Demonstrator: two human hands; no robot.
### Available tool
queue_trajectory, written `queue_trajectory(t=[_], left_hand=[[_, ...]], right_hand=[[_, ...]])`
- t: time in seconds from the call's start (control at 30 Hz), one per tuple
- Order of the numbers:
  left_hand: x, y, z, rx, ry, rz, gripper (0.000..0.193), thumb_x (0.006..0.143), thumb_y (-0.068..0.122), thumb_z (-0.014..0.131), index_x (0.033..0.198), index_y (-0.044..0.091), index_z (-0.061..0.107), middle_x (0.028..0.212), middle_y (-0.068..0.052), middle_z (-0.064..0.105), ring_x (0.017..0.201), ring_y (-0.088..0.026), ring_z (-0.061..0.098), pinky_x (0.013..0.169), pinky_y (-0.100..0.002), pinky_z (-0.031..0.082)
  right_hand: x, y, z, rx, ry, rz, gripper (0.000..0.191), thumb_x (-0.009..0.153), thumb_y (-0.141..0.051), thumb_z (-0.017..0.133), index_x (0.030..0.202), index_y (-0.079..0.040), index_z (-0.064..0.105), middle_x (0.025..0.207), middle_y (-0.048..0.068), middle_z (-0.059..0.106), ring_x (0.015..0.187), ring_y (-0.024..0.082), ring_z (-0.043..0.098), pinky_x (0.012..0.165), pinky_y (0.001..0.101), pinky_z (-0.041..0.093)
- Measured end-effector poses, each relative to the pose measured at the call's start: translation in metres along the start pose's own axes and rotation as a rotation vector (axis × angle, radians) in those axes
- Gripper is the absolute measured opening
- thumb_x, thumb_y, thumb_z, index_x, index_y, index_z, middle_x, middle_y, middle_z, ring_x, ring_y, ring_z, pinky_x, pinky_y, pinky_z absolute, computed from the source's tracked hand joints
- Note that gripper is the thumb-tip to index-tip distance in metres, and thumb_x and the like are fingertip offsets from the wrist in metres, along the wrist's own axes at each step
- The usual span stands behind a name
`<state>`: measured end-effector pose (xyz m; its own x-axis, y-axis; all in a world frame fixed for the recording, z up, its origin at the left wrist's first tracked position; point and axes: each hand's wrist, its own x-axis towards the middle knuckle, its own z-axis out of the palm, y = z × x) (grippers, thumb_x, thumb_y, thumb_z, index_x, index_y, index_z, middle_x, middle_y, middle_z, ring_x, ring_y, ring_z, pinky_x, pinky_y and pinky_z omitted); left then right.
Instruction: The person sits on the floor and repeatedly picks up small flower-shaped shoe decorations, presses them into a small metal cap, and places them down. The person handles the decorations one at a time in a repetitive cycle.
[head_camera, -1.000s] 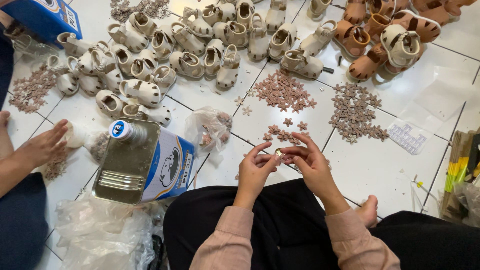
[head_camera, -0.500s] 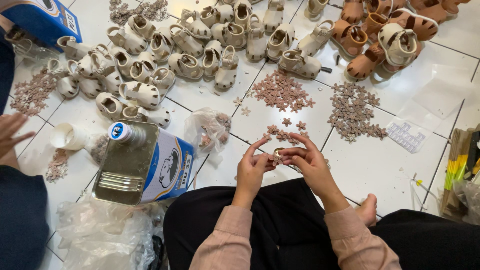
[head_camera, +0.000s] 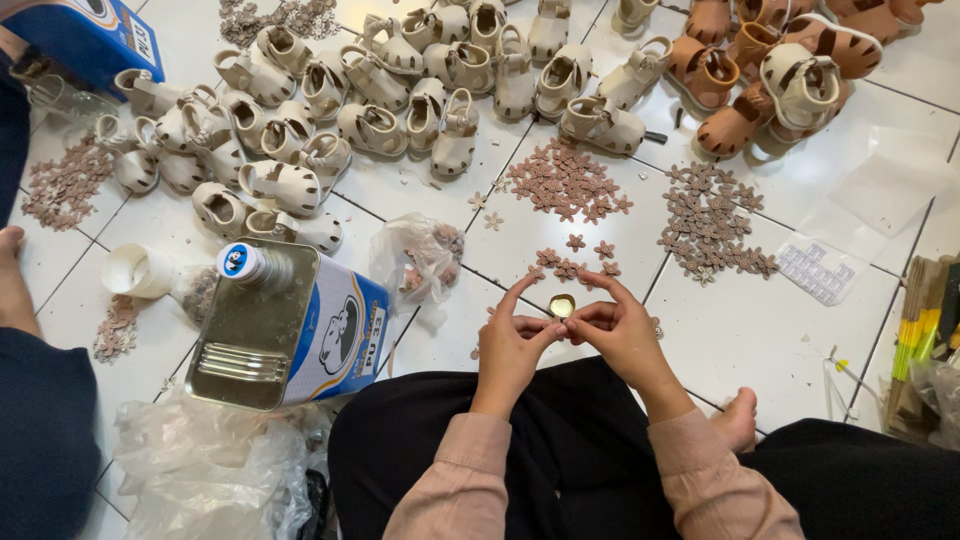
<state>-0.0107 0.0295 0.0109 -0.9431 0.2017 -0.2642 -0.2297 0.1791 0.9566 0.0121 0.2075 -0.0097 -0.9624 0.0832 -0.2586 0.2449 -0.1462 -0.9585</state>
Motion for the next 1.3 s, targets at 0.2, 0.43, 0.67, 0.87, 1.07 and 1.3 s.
queue_trajectory(t=[0.2, 0.43, 0.67, 0.87, 1.07, 1.3], left_hand=[[0.017, -0.021, -0.014, 0.267, 0.159, 0.039, 0.062, 0.096, 0.031, 0.073, 0.148, 0.006, 0.048, 0.130, -0.022, 0.067, 0.113, -0.027, 0.067, 0.089, -0.036, 0.056], [0.029, -0.037, -0.047, 0.595, 0.382, 0.021, 0.014, 0.089, 0.020, 0.072, 0.099, 0.012, 0.078, 0.087, -0.010, 0.074, 0.083, -0.028, 0.070, 0.076, -0.041, 0.055], [0.045, -0.032, -0.032, 0.709, 0.376, -0.167, 0.016, 0.094, 0.027, 0.072, 0.090, 0.012, 0.078, 0.093, -0.010, 0.070, 0.090, -0.032, 0.067, 0.078, -0.045, 0.053], [0.045, -0.026, -0.018, 0.864, 0.388, 0.044, 0.019, 0.077, 0.018, 0.080, 0.093, 0.010, 0.073, 0.098, -0.011, 0.067, 0.092, -0.035, 0.063, 0.074, -0.045, 0.054], [0.048, -0.024, -0.015, 0.803, 0.322, -0.075, 0.013, 0.083, 0.019, 0.080, 0.085, 0.009, 0.072, 0.091, -0.010, 0.068, 0.089, -0.030, 0.067, 0.074, -0.043, 0.054], [0.052, -0.028, -0.020, 0.603, 0.247, -0.171, 0.010, 0.090, 0.017, 0.073, 0.085, 0.009, 0.069, 0.081, -0.006, 0.077, 0.078, -0.024, 0.074, 0.073, -0.038, 0.057]], right_hand=[[0.030, 0.005, -0.022, 0.066, 0.315, 0.052, 0.064, 0.087, 0.000, 0.071, 0.145, 0.000, 0.044, 0.097, 0.016, 0.076, 0.086, 0.023, 0.076, 0.077, 0.0316, 0.065], [0.029, 0.009, -0.059, -0.610, 0.512, 0.121, 0.060, 0.087, -0.012, 0.070, 0.145, -0.010, 0.052, 0.103, 0.011, 0.076, 0.078, 0.020, 0.072, 0.073, 0.0337, 0.057], [0.018, 0.013, -0.049, -0.772, 0.422, 0.033, 0.048, 0.088, -0.013, 0.067, 0.136, -0.013, 0.062, 0.095, 0.008, 0.073, 0.070, 0.020, 0.067, 0.068, 0.0356, 0.055], [0.009, 0.025, -0.021, -0.955, 0.222, -0.301, 0.032, 0.087, -0.010, 0.068, 0.117, -0.017, 0.075, 0.113, 0.011, 0.068, 0.109, 0.030, 0.061, 0.093, 0.0401, 0.051], [0.007, 0.035, -0.003, -1.160, 0.154, -0.429, 0.043, 0.082, -0.003, 0.062, 0.118, -0.023, 0.074, 0.131, 0.005, 0.064, 0.122, 0.027, 0.055, 0.102, 0.0447, 0.039], [0.008, 0.035, 0.006, -1.237, 0.104, -0.339, 0.049, 0.082, 0.000, 0.061, 0.122, -0.026, 0.071, 0.129, 0.000, 0.065, 0.120, 0.022, 0.056, 0.102, 0.0463, 0.035]])
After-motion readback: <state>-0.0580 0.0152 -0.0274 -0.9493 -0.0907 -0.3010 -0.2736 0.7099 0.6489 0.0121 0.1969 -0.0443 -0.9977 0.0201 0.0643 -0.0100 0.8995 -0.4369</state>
